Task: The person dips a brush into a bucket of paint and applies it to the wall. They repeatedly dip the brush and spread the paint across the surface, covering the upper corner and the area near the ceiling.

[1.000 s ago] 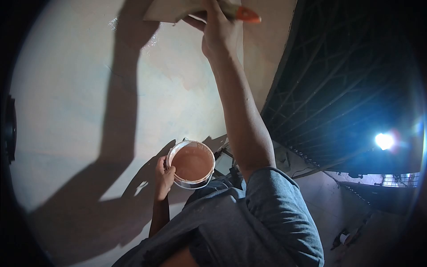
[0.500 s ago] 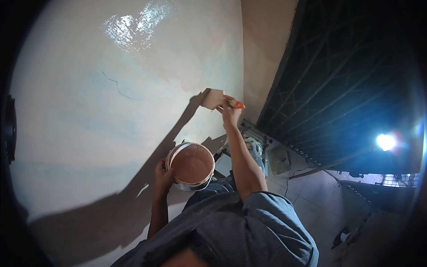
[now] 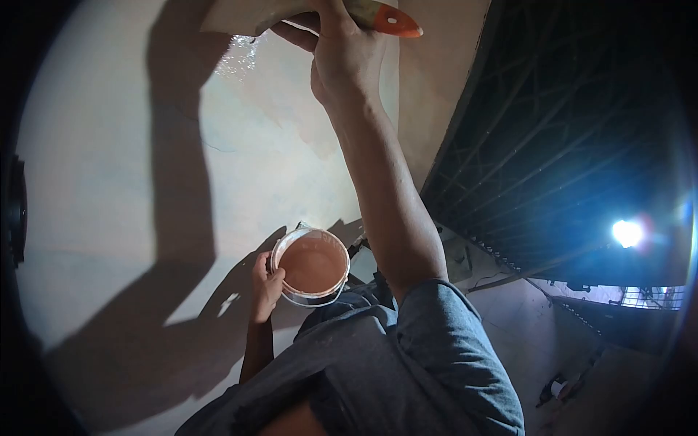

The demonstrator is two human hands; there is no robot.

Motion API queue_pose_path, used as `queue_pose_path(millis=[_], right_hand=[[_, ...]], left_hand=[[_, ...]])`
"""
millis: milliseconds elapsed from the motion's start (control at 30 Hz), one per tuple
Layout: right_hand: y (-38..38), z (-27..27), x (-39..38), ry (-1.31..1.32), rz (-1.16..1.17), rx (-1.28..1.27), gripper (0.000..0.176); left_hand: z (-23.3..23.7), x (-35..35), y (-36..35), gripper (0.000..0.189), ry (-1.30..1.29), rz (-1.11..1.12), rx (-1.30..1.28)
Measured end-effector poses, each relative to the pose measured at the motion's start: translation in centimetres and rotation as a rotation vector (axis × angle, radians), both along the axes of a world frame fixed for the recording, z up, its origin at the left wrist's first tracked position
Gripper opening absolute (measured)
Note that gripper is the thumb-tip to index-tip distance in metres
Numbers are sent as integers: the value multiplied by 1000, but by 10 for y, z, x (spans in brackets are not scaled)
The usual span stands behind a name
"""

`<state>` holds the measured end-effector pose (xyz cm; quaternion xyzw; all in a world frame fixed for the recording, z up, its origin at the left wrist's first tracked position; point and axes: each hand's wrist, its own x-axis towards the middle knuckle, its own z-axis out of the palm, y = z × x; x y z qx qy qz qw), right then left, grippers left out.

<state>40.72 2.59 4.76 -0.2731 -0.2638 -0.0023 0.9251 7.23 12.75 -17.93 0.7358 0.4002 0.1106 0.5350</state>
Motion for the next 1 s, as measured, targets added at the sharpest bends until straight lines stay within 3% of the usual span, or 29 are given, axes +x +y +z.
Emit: queue_pose_path(millis=[133,233,300,367,467,500,567,700,767,900,1000], right_hand=[[16,-62,4,209,73,86,29],[10,-171,-19,468,109,9,24],[-1,-243,-44,640,79,-99,24],[-13,-305,-64,698,41,-212,24],[-18,-315,-88,692,-3,-376,21],[-14,-296,-87,663,-8,-419,21],[-2,-253,-84,603,13,-420,22],[8,-124,-81,376,-14,-344,23],[4,-49,-76,348,-17,-216,26],[-9,67,-52,58,82,33,31],[-5,105,-41,-36,86,133,31]], left_hand=[[-5,-2,1,36,-5,7,18],[-9,-6,1,37,-96,2,0],[2,0,-3,40,79,54,71],[-4,-4,-2,43,20,41,56],[12,-2,-7,43,60,96,-133],[4,-2,-2,43,30,97,-118],[-25,-12,6,39,32,-30,228],[-13,-13,0,34,10,-5,210],[-23,-16,4,34,-33,5,137],[6,-14,-6,34,-4,-26,238],[-17,-16,1,34,-6,42,83]])
